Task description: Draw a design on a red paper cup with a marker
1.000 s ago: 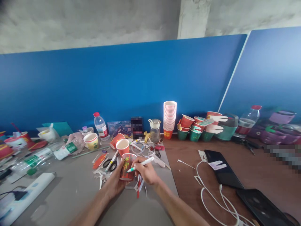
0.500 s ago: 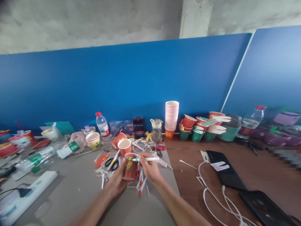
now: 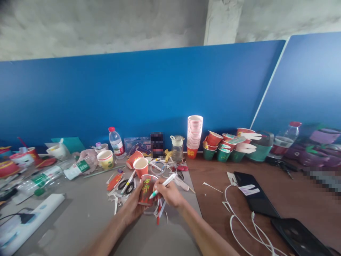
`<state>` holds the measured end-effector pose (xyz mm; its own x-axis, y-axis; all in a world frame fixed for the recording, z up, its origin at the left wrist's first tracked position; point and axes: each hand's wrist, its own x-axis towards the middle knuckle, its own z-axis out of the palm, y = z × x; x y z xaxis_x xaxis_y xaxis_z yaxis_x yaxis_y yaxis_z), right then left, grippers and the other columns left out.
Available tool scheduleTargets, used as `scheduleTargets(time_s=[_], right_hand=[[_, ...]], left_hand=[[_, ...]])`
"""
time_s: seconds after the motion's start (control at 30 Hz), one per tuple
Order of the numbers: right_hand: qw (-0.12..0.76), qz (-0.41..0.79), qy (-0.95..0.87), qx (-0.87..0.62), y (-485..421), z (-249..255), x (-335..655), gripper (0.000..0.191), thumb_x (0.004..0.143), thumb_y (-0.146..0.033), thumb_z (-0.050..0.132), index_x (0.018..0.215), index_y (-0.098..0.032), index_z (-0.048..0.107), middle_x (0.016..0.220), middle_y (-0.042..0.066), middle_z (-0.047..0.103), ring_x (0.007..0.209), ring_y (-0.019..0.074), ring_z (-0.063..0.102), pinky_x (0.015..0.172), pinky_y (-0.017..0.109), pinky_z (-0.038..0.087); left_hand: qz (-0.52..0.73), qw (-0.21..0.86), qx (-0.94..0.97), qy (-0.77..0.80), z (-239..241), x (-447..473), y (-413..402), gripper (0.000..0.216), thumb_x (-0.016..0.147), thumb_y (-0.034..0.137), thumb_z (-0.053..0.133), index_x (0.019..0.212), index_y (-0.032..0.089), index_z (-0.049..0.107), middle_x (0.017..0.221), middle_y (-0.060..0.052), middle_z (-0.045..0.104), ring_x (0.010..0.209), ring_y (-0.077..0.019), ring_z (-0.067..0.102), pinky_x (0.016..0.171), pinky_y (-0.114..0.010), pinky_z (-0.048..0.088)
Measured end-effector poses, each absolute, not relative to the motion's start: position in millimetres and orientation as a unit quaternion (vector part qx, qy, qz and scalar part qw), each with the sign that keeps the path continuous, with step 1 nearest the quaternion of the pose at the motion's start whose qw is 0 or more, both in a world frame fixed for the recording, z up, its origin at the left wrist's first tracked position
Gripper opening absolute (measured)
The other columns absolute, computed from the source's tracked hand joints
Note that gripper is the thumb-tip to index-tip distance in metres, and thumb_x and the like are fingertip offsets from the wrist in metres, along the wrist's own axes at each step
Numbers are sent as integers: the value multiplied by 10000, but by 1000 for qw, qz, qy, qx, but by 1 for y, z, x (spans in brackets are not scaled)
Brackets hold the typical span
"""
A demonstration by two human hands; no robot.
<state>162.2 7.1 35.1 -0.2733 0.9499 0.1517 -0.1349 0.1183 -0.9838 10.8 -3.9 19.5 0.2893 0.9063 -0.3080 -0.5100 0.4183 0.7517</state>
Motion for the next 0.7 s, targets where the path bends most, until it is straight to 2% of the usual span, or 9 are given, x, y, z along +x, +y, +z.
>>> scheduleTargets(time_s=[0.07,0.2,0.33,0.53,0.7], right_hand=[[475,579,-567,-342,7,35,162,211,690,-331,552,575,-155,565,433,-32,475,375,71,383,383,193,240],[526,557,-531,-362,4,38,161,215,696,-350,557,603,-157,572,435,-32,487,383,74,392,391,194,258],[449,594,-584,-323,0,39,160,191,697,-309,571,601,-146,596,435,-35,479,391,72,391,386,188,257],[536,567,-517,-353,4,34,160,239,712,-373,546,625,-153,575,443,-27,494,414,82,425,409,193,279],[438,590,-592,-330,6,33,161,198,685,-333,549,622,-147,577,457,-27,493,405,74,404,399,192,266]], left_hand=[[466,760,268,365,22,11,-5,364,800,479,535,892,134,603,697,-48,678,560,-149,624,500,-229,457],[464,757,281,366,22,11,-6,383,782,487,556,912,130,601,703,-56,679,581,-162,631,535,-247,466],[460,758,294,356,19,10,-4,400,772,513,554,876,131,614,703,-56,675,567,-153,614,492,-226,430],[462,744,299,379,19,11,-5,443,757,526,565,944,125,599,747,-68,679,626,-169,626,546,-241,434],[460,751,314,355,21,11,-6,451,742,527,582,929,117,586,724,-58,672,608,-169,620,542,-251,433]])
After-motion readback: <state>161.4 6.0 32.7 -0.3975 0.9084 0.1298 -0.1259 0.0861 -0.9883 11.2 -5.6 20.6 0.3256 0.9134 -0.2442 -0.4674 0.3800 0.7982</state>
